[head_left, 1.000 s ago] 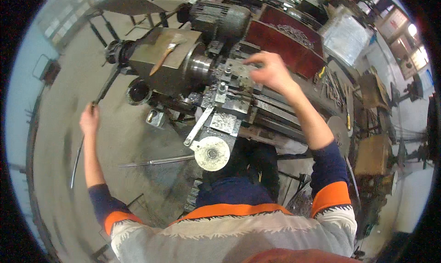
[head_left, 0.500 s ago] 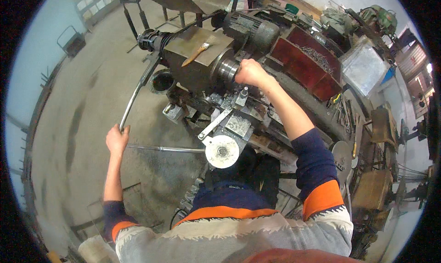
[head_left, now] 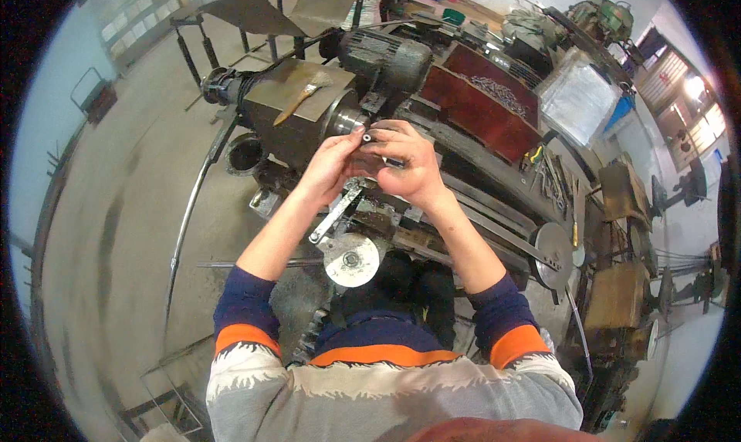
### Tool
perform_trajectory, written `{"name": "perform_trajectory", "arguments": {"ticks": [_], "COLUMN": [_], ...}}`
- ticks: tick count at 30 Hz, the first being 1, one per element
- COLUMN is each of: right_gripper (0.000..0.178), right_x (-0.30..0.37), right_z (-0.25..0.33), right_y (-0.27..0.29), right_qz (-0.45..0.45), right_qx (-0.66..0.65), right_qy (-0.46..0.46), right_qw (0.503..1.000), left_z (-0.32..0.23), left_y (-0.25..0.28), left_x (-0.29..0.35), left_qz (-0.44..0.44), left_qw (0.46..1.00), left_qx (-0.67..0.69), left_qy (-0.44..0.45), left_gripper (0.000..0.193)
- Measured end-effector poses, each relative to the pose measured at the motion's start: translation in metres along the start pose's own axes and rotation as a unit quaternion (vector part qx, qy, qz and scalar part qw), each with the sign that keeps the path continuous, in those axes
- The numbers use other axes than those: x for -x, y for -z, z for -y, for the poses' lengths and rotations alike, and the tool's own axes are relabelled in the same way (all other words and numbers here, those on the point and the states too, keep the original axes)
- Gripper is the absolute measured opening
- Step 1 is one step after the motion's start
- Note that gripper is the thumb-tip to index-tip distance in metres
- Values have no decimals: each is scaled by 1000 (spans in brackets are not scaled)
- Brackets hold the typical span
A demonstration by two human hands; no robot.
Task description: The person operates a metal lathe to machine small cylindrical metal parts. They repeatedly load a part into the chuck, engage the cutting tool, and then remove the finished part, placing it into a collection tray.
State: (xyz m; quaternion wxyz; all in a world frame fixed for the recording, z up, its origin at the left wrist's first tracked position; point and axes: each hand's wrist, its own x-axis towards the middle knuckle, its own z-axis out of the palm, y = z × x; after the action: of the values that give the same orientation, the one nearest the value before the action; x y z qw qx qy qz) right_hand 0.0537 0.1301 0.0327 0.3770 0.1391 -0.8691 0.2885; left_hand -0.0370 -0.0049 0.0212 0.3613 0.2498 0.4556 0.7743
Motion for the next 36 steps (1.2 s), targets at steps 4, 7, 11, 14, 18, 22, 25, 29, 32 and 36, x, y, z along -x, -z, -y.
{"name": "perform_trajectory", "arguments": {"ticks": [4, 7, 11, 14, 18, 22, 25, 29, 32, 36], "right_gripper": [31, 28, 25, 22, 24, 30, 30, 30, 30, 32], "right_x": [7, 13, 6, 3, -9, -42, -45, -55, -53, -35], "right_z": [9, 6, -1, -10, -26, -45, -84, -86, -98, -134], "right_y": [6, 9, 3, -5, -7, -1, -17, -31, -31, -39], "right_qz": [-38, 29, 80, 125, 170, 250, 273, 311, 347, 323], "right_qx": [80, 85, 84, 29, 58, 133, 131, 116, 94, 33], "right_qy": [28, 10, 17, -8, -42, -302, -330, -345, -275, -315], "right_qw": [996, 996, 993, 992, 983, 910, 894, 878, 892, 892], "left_z": [16, 3, -12, -11, -23, -67, -94, -99, -85, -55], "left_y": [0, 0, 3, 14, 40, 109, 174, 231, 246, 264], "left_x": [-11, -4, 1, 1, 2, 33, 75, 154, 190, 199], "left_qz": [28, 33, 16, 27, 94, -80, -174, -240, -256, -281], "left_qw": [999, 960, 903, 895, 890, 796, 624, 500, 576, 599], "left_qx": [-32, -265, -420, -440, -440, -592, -758, -832, -771, -737], "left_qy": [-14, -83, -90, -69, -73, -98, -72, 15, 94, 137], "left_gripper": [28, 30, 34, 35, 29, 34, 32, 33, 36, 36]}}
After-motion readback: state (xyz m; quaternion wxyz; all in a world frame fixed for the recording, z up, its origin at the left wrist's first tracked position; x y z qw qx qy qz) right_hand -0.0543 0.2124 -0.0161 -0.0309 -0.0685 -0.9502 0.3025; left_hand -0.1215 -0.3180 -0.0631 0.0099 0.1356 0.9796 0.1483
